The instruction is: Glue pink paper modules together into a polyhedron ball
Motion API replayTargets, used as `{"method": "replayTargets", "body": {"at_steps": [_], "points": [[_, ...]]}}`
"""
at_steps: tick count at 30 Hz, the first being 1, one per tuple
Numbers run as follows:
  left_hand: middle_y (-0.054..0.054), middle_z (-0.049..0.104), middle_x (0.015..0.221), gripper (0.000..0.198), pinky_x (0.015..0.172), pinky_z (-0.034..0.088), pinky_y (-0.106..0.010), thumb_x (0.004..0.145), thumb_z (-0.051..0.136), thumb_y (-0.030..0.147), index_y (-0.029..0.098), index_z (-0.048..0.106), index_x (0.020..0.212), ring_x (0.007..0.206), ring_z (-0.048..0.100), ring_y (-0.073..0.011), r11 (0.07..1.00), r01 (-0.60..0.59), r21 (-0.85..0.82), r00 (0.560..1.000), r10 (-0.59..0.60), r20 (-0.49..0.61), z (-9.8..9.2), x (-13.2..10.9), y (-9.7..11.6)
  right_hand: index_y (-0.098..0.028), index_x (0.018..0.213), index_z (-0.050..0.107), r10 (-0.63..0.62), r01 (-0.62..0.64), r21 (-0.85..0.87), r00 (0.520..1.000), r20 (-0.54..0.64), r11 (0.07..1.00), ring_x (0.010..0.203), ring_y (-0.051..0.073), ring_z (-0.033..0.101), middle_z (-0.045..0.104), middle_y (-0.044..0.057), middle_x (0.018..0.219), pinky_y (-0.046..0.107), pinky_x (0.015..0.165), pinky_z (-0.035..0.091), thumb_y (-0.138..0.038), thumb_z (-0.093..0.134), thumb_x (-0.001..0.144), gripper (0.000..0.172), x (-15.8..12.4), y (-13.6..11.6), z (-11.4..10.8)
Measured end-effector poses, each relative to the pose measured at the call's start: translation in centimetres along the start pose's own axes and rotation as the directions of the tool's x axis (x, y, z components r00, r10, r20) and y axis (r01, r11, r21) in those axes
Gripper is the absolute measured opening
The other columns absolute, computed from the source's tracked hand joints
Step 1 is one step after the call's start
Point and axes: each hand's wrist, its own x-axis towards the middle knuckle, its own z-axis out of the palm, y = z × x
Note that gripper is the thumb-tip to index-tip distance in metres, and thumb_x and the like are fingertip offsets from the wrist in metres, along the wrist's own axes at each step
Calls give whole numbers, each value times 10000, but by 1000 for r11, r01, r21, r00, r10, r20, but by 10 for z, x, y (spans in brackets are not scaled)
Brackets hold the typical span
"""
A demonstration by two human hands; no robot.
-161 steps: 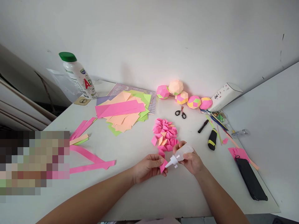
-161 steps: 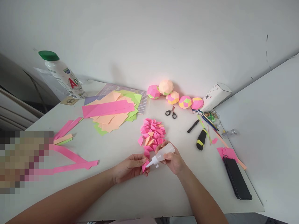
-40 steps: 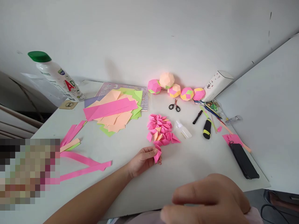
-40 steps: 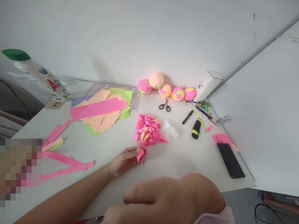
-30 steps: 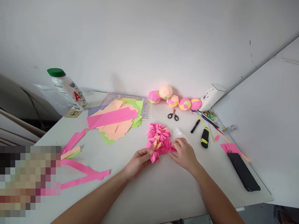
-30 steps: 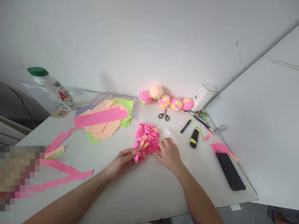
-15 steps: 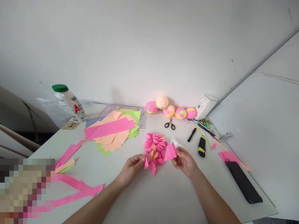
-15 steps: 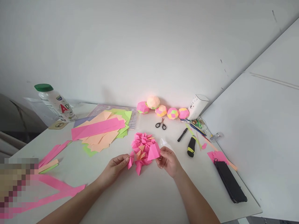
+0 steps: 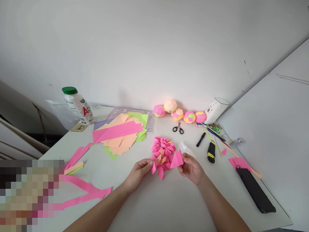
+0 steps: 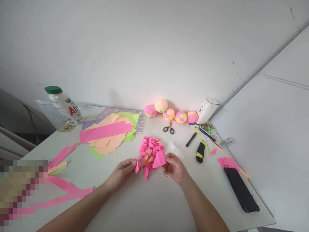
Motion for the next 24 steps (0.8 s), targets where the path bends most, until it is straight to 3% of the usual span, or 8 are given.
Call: {"method": "replayTargets", "body": {"at_steps": [8, 16, 21, 23, 24], "points": [[-11, 561, 693, 286, 702, 380, -264, 782, 615, 416, 171, 602, 634, 714, 489, -161, 1000, -12, 2, 1000, 12, 1, -4, 2, -5, -212, 661, 458, -6, 7, -10, 1000, 24, 1000, 422, 108, 455, 596, -18, 522, 205, 394, 316, -251, 529, 761, 129, 0, 1, -1], [-9, 564, 682, 250, 707, 380, -264, 772, 645, 390, 160, 633, 676, 694, 485, -144, 998, -2, -67, 1000, 2, -4, -6, 3, -6, -202, 667, 454, 3, -5, -81, 1000, -27, 997, 403, 97, 456, 599, -17, 498, 199, 397, 293, -211, 524, 757, 114, 1, 3, -4], [-23, 582, 698, 269, 720, 389, -271, 787, 625, 403, 156, 631, 680, 711, 508, -154, 996, 17, -82, 1000, -15, 21, -6, 3, -4, -208, 647, 419, 27, -64, -293, 991, -130, 954, 392, 99, 440, 538, -45, 482, 209, 397, 288, -215, 515, 703, 111, 3, 4, -6], [-25, 589, 706, 263, 731, 392, -274, 793, 620, 396, 156, 635, 687, 721, 515, -156, 996, 14, -91, 1000, -11, 27, -7, 4, -4, -207, 641, 431, -64, -61, -499, 971, -230, 865, 416, 99, 430, 505, -50, 510, 215, 415, 300, -194, 496, 671, 72, 2, 3, -8], [-25, 592, 712, 258, 735, 392, -273, 796, 618, 388, 156, 634, 686, 725, 517, -155, 995, 9, -101, 1000, -5, 31, -7, 4, -4, -204, 636, 444, -163, -51, -635, 948, -274, 771, 433, 99, 421, 488, -49, 521, 219, 432, 303, -181, 481, 663, 51, 2, 2, -9]]}}
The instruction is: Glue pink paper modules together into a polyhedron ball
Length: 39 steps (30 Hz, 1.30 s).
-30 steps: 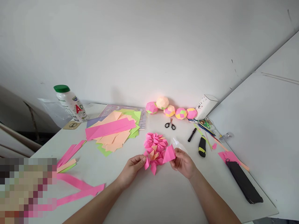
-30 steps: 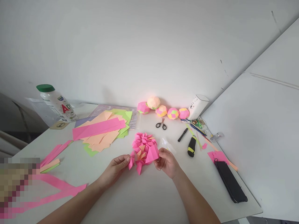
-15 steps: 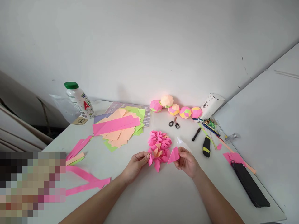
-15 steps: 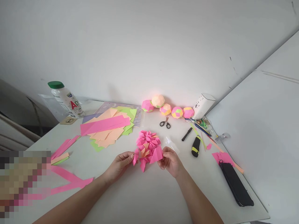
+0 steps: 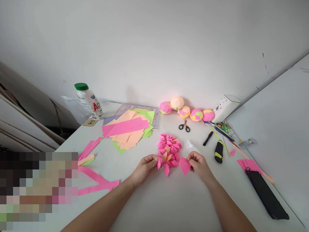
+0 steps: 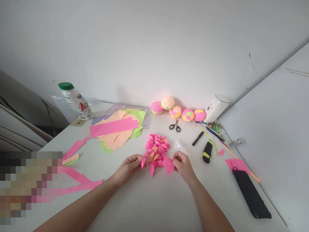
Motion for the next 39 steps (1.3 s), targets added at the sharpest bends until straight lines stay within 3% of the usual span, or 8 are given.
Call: {"method": "replayTargets", "body": {"at_steps": [5, 11, 14, 19, 21, 27, 32, 39], "points": [[-18, 586, 713, 243, 737, 388, -263, 817, 602, 356, 155, 632, 684, 724, 521, -142, 999, -19, -44, 1000, 19, 13, -3, 1, -3, -181, 619, 512, -393, 36, -790, 881, -264, 612, 569, 148, 452, 522, 16, 581, 246, 492, 252, -126, 440, 705, 125, 1, -1, -11], [-24, 584, 705, 244, 740, 394, -276, 809, 607, 371, 153, 633, 704, 731, 521, -152, 1000, 6, -31, 1000, -6, -16, -3, 1, -3, -167, 641, 575, -370, -179, -920, 875, -311, 350, 654, 194, 501, 577, 64, 605, 248, 471, 210, -96, 459, 736, 165, 12, 5, -34], [-29, 585, 708, 257, 743, 401, -286, 799, 614, 380, 151, 627, 683, 732, 526, -160, 1000, 3, -27, 1000, -3, -20, -2, 1, -3, -169, 665, 595, -556, -132, -904, 749, -360, 407, 659, 198, 518, 602, 57, 617, 253, 485, 265, -108, 464, 726, 157, 15, 11, -42], [-24, 576, 696, 260, 739, 403, -282, 794, 616, 384, 156, 627, 668, 725, 524, -158, 1000, 4, -15, 1000, -5, -20, -1, 1, -2, -163, 760, 616, -815, 70, -884, 425, -393, 462, 606, 178, 519, 631, 60, 676, 274, 590, 414, -111, 436, 765, 187, 22, 17, -52], [-27, 573, 705, 269, 741, 404, -281, 794, 613, 386, 158, 622, 652, 733, 522, -161, 1000, -1, 3, 1000, 1, -20, -1, 1, -2, -164, 791, 624, -856, 81, -910, 383, -348, 406, 649, 191, 526, 646, 67, 701, 294, 647, 432, -106, 435, 789, 198, 31, 18, -60], [-28, 564, 714, 275, 760, 406, -282, 787, 619, 383, 159, 611, 627, 741, 514, -159, 1000, 2, -21, 1000, -2, -23, 0, 1, -1, -173, 787, 650, -844, 170, -918, 481, -239, 357, 861, 241, 544, 642, 123, 927, 362, 765, 430, -206, 470, 833, 189, 30, -2, -46], [-29, 566, 677, 259, 723, 413, -286, 767, 642, 380, 152, 620, 645, 706, 520, -162, 999, -13, -53, 999, 11, -37, 0, 2, -2, -185, 539, 498, -400, 313, -765, 913, 79, 562, 494, 118, 480, 542, -2, 536, 231, 489, 321, -419, 531, 832, 377, -17, -13, 41], [-7, 557, 651, 270, 686, 395, -249, 777, 634, 380, 159, 605, 624, 657, 499, -131, 997, -8, -72, 1000, 7, -13, 2, 0, -2, -183, 566, 452, -291, 238, -647, 956, 26, 724, 545, 126, 449, 490, -8, 569, 239, 511, 312, -269, 536, 807, 269, -19, 10, 75]]}}
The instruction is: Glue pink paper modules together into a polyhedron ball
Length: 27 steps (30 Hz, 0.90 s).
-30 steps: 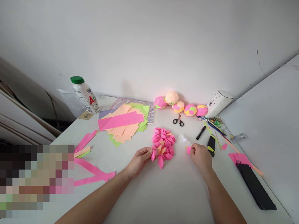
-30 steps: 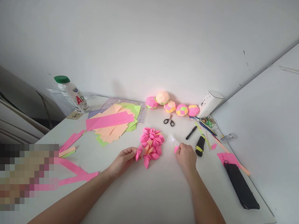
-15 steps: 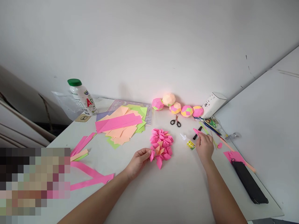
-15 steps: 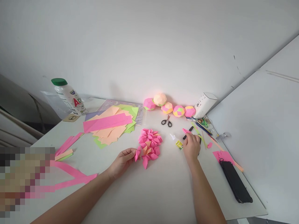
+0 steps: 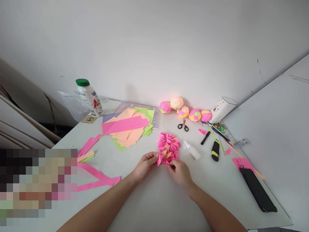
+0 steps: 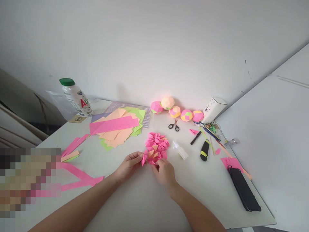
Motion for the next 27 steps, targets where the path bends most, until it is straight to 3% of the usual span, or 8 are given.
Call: {"method": "replayTargets", "body": {"at_steps": [4, 6, 9, 16, 21, 27], "points": [[-15, 580, 646, 247, 696, 400, -265, 761, 652, 388, 163, 611, 668, 653, 523, -140, 995, 77, -63, 996, -74, 53, 8, -5, -2, -176, 598, 500, -6, -15, 435, 999, 48, 900, 641, 128, 497, 565, 32, 782, 231, 527, 389, -335, 614, 770, 261, 3, 8, -16], [-22, 584, 638, 258, 697, 400, -272, 758, 656, 392, 163, 600, 655, 653, 531, -147, 992, 107, -60, 991, -102, 91, 13, -8, -3, -169, 615, 535, 17, -102, 576, 988, 152, 811, 637, 123, 506, 580, 48, 855, 235, 512, 399, -378, 650, 751, 274, 2, 10, -25], [-24, 578, 637, 270, 689, 399, -271, 754, 662, 395, 160, 593, 640, 653, 529, -146, 992, 121, -46, 987, -115, 114, 18, -11, -3, -166, 690, 581, 52, -276, 696, 945, 324, 663, 524, 101, 454, 551, 4, 663, 241, 471, 383, -429, 679, 733, 284, 2, 14, -30], [-23, 574, 640, 278, 695, 394, -278, 772, 645, 396, 157, 595, 641, 665, 527, -148, 992, 119, -47, 984, -111, 139, 15, -11, -3, -159, 695, 591, 68, -379, 787, 915, 398, 486, 468, 82, 408, 480, -41, 529, 233, 443, 332, -498, 680, 722, 351, 4, 22, -22], [-18, 592, 657, 276, 694, 394, -278, 761, 655, 409, 156, 609, 662, 661, 527, -144, 988, 149, -30, 981, -144, 132, 17, -12, -2, -164, 684, 583, 110, -463, 762, 877, 467, 454, 482, 69, 405, 503, -43, 587, 218, 441, 325, -451, 759, 645, 339, 5, 21, -21], [-17, 600, 658, 282, 689, 399, -271, 738, 678, 414, 156, 603, 652, 660, 532, -143, 985, 171, -12, 979, -169, 112, 18, -13, 0, -160, 661, 565, 125, -479, 754, 869, 478, 449, 436, 60, 400, 485, -56, 556, 217, 416, 301, -482, 757, 630, 376, 6, 21, -19]]}}
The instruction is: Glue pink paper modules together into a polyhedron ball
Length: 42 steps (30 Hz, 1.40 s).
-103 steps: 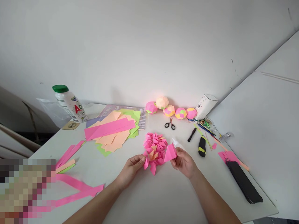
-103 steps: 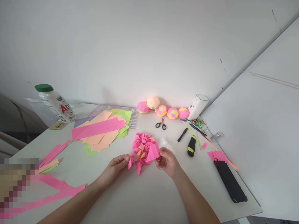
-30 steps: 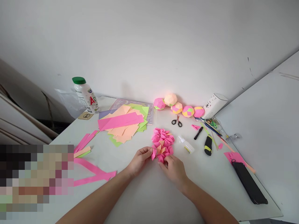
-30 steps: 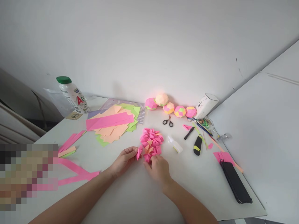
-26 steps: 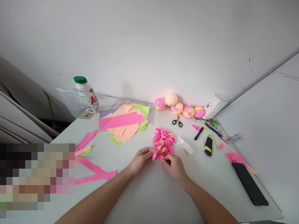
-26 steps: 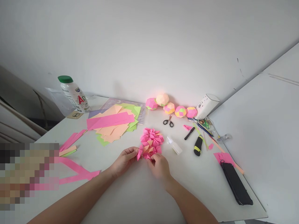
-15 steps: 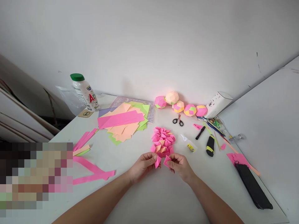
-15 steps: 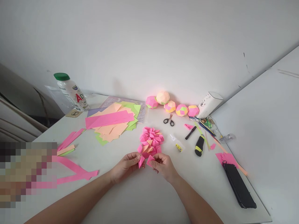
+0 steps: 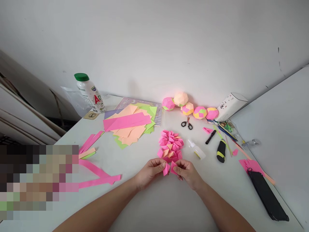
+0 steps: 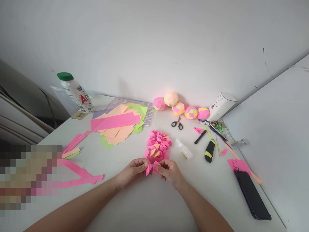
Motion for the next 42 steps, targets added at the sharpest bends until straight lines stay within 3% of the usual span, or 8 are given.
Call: {"method": "replayTargets", "body": {"at_steps": [8, 17, 25, 42], "points": [[-16, 616, 683, 262, 716, 420, -281, 732, 685, 406, 159, 624, 671, 686, 551, -149, 1000, -22, -6, 1000, 22, 8, -1, 1, -1, -157, 655, 581, 3, -2, -16, 999, 53, 1000, 426, 50, 390, 517, -48, 583, 215, 407, 303, -484, 772, 606, 382, 1, 1, -2], [-3, 567, 665, 303, 723, 414, -285, 752, 649, 438, 164, 579, 645, 686, 525, -150, 990, -67, 120, 998, 67, 2, 0, 1, -5, -154, 651, 585, 50, -50, -6, 995, 83, 999, 431, 58, 406, 503, -55, 541, 214, 409, 296, -480, 771, 610, 377, -1, -2, -1], [17, 498, 624, 316, 666, 390, -265, 768, 619, 454, 168, 551, 652, 640, 466, -132, 973, -109, 205, 993, 117, -27, 4, -1, -8, -159, 652, 586, 66, -65, -15, 995, 73, 998, 466, 63, 410, 508, -46, 581, 219, 437, 318, -481, 766, 615, 371, -5, -3, 4], [17, 503, 643, 329, 642, 370, -268, 800, 576, 462, 171, 517, 659, 628, 459, -129, 953, -136, 272, 990, 144, -6, 3, -2, -9, -159, 614, 563, 89, -89, 12, 995, 42, 996, 461, 64, 398, 477, -52, 564, 223, 434, 299, -423, 764, 641, 333, -6, -2, 5]]}}
